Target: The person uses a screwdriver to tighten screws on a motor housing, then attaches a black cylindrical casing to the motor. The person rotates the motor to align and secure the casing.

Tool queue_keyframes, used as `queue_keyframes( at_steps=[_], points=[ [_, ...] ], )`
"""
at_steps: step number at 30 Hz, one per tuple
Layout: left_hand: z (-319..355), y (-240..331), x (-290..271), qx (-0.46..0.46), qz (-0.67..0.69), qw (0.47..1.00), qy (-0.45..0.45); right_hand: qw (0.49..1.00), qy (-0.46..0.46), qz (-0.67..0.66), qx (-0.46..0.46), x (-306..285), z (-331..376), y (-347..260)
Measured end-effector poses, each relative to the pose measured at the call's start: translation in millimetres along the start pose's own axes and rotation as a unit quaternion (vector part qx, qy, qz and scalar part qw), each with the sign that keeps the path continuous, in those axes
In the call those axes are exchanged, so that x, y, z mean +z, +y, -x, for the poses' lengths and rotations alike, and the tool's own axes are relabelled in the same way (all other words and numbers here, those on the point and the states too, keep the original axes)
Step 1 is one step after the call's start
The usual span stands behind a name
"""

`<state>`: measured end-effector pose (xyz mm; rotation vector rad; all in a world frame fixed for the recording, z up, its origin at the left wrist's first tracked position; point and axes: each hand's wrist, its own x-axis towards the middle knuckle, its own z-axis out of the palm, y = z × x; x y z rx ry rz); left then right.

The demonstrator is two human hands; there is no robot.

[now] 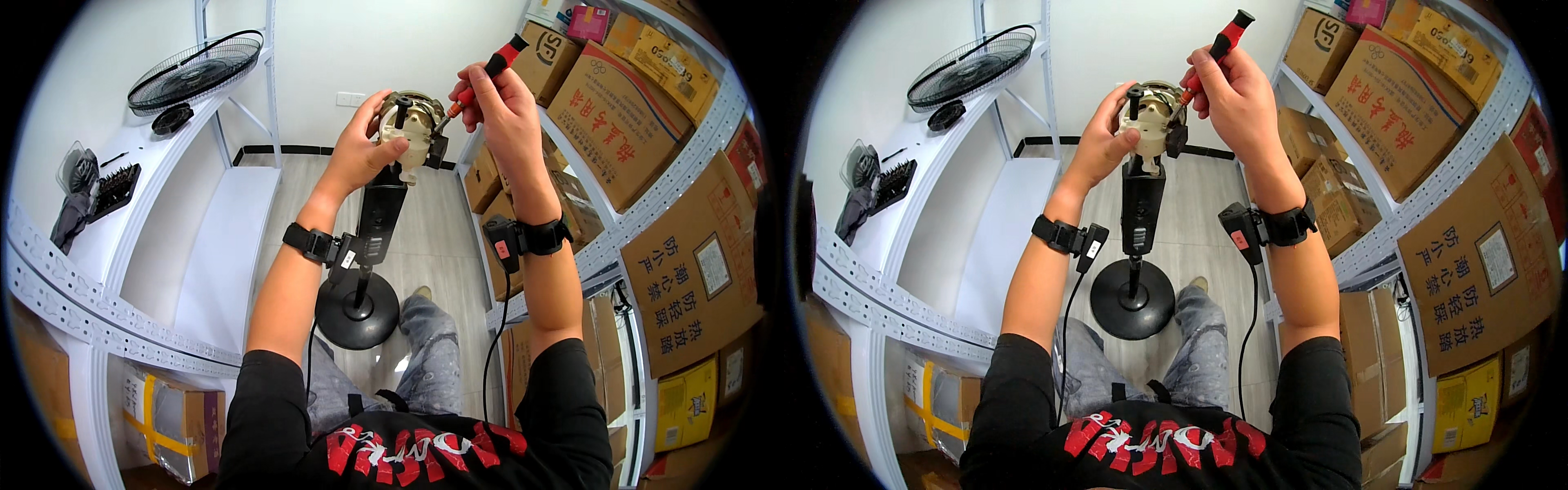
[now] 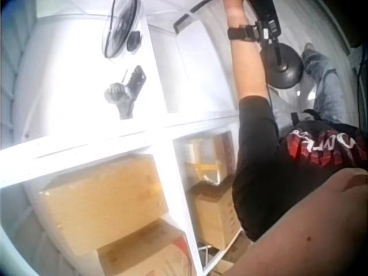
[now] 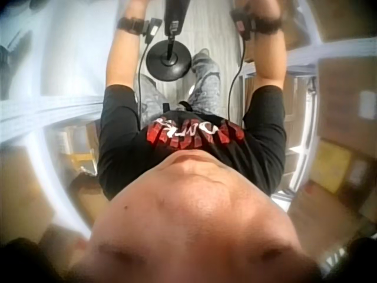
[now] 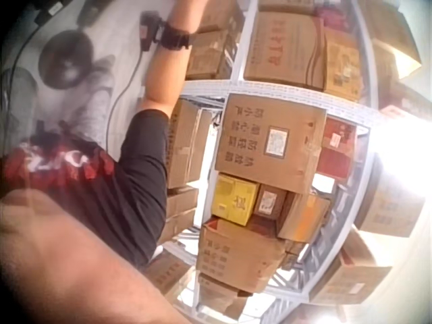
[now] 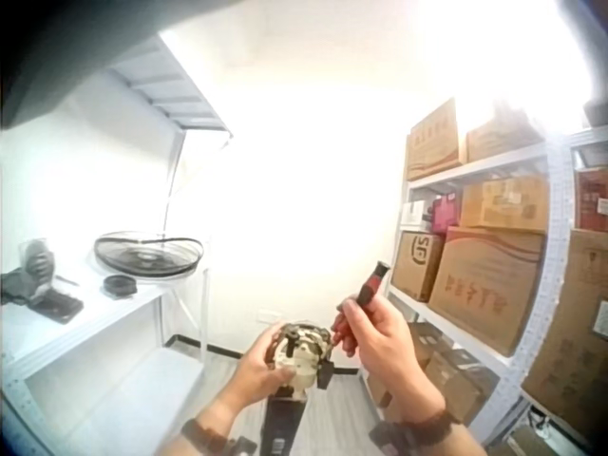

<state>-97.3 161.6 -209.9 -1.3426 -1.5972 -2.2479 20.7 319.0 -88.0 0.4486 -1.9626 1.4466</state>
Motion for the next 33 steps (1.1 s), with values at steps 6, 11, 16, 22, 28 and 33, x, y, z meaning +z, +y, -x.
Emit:
queue_keyframes(
  at_steps=[6, 11, 16, 22, 28, 33],
  points=[
    [-0.6, -0.5, 0.9, 0.002, -0.001, 1.000, -0.005, 1.000, -0.002, -0.007, -0.013, -2.3, -1.9, 0.2],
    [0.5, 1.5, 1.6, 0.000, -0.003, 1.000, -0.002, 1.000, -0.005, 0.006, -0.013, 0.2, -2.1, -3.1],
    [0.8, 1.8, 1.5, 0.004, -0.003, 1.000, -0.003, 0.999, -0.008, 0.027, -0.015, 0.1, -1.8, -4.3],
    [2.2, 1.9, 1.3, 0.002, 0.008, 1.000, -0.005, 0.999, -0.026, 0.033, -0.020, 2.3, -2.6, -6.6],
    [0.6, 2.4, 2.1, 0.008, 0.009, 1.000, -0.005, 0.996, -0.055, 0.033, -0.057, 6.6, -3.1, -7.5],
    [-0.3, 4.2, -2.8, -0.005, 0.007, 1.000, -0.007, 0.985, -0.123, 0.065, -0.104, 19.2, -3.6, -14.3]
  ],
)
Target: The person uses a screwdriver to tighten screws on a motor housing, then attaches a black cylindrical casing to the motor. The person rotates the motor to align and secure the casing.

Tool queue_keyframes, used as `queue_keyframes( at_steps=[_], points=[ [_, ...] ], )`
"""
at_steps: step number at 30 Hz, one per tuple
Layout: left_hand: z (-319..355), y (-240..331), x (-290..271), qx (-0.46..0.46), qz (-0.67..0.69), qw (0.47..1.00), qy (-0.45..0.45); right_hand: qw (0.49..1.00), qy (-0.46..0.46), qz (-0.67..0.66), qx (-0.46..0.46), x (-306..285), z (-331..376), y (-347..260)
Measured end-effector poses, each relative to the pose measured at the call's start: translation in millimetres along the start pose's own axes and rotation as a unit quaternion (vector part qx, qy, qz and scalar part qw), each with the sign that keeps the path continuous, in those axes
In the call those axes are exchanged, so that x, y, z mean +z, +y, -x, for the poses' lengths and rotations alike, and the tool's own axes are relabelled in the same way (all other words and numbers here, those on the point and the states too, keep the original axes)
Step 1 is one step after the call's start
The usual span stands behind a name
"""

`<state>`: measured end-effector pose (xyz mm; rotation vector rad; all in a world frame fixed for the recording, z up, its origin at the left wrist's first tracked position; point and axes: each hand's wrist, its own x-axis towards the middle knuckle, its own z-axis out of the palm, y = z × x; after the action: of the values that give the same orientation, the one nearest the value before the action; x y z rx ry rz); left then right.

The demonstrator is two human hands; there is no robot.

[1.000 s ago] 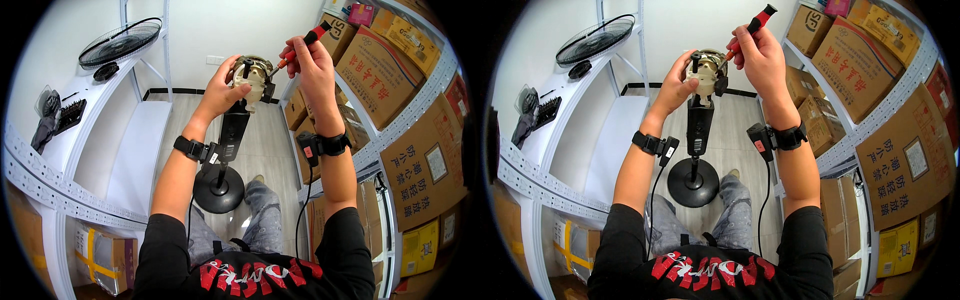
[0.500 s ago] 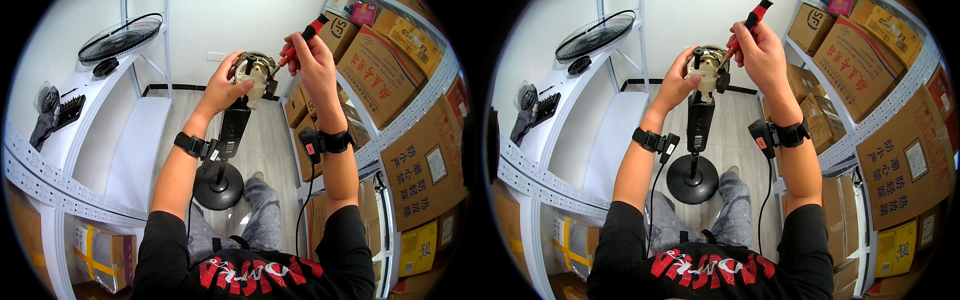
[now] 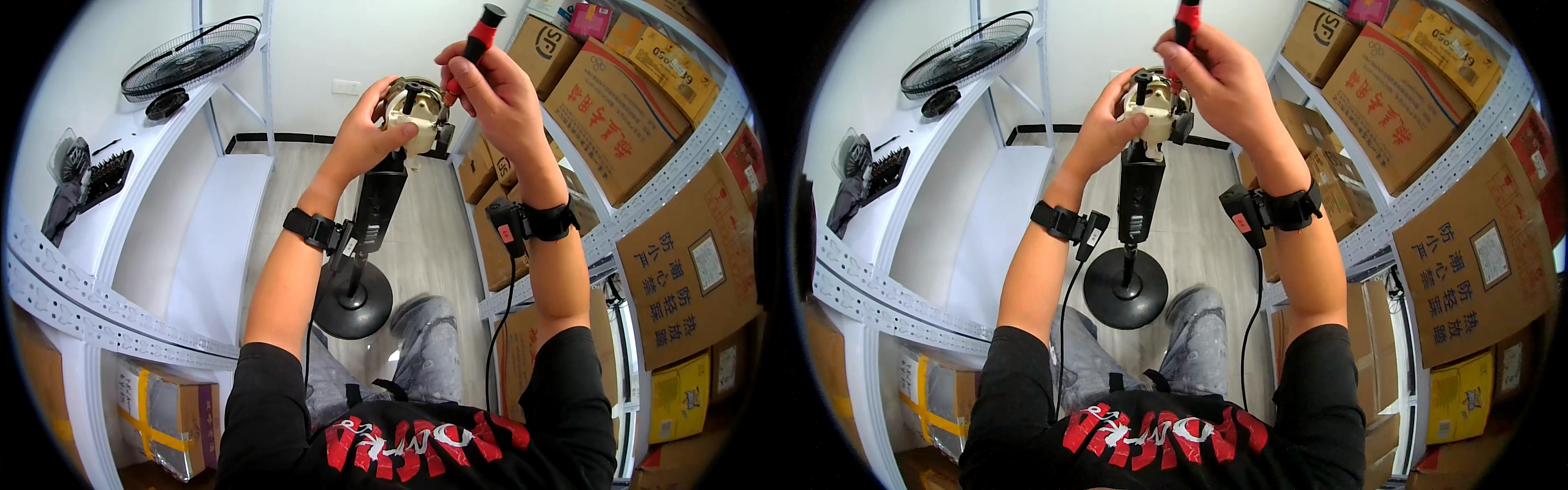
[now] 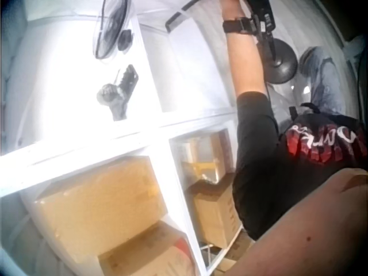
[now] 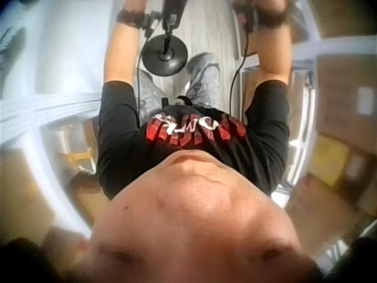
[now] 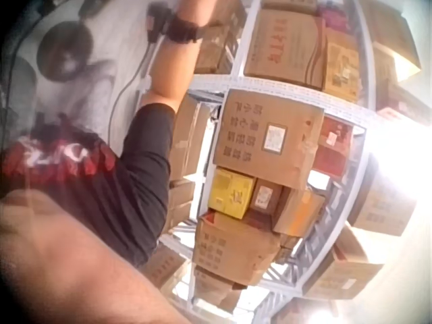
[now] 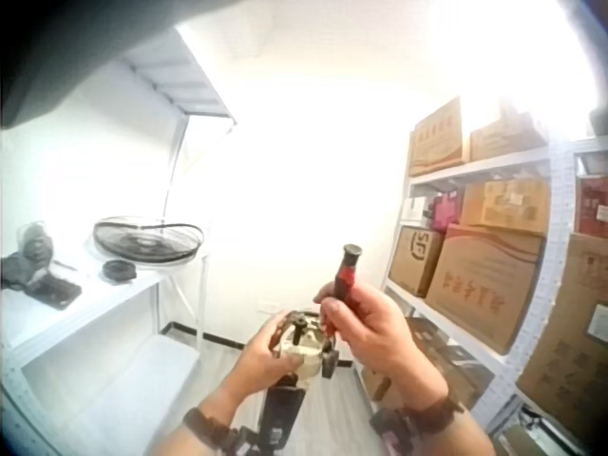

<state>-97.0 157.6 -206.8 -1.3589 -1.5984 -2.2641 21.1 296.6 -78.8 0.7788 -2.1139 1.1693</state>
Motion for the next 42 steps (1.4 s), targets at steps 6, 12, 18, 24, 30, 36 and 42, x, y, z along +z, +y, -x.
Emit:
queue_keyframes(
  at_steps=[6, 12, 18, 24, 30, 36, 42],
  points=[
    [-1.7, -6.1, 4.2, 0.000, 0.008, 1.000, -0.003, 0.999, 0.012, 0.019, 0.049, -5.9, -6.0, 7.5],
    [10.8, 0.6, 14.0, 0.000, -0.074, 0.997, -0.014, 0.995, -0.006, 0.053, 0.087, -16.7, 1.7, 11.2],
    [7.3, 9.9, 1.6, -0.094, -0.037, 0.995, -0.025, 0.996, -0.021, 0.000, 0.088, -50.6, 1.5, 4.1],
    [27.0, 36.0, 19.3, -0.170, -0.195, 0.966, -0.025, 0.954, -0.043, -0.048, 0.294, -95.6, 23.7, -29.5],
    [63.9, 36.7, 31.3, -0.312, -0.003, 0.948, 0.061, 0.885, -0.143, -0.165, 0.411, -117.9, 47.5, -69.5],
    [59.4, 68.1, 29.5, -0.460, -0.012, 0.888, 0.004, 0.821, -0.281, -0.257, 0.425, -143.8, 26.1, -85.6],
    [55.1, 89.1, 41.7, -0.499, 0.050, 0.865, 0.008, 0.840, -0.258, -0.137, 0.456, -132.5, 46.1, -86.7]
  ],
)
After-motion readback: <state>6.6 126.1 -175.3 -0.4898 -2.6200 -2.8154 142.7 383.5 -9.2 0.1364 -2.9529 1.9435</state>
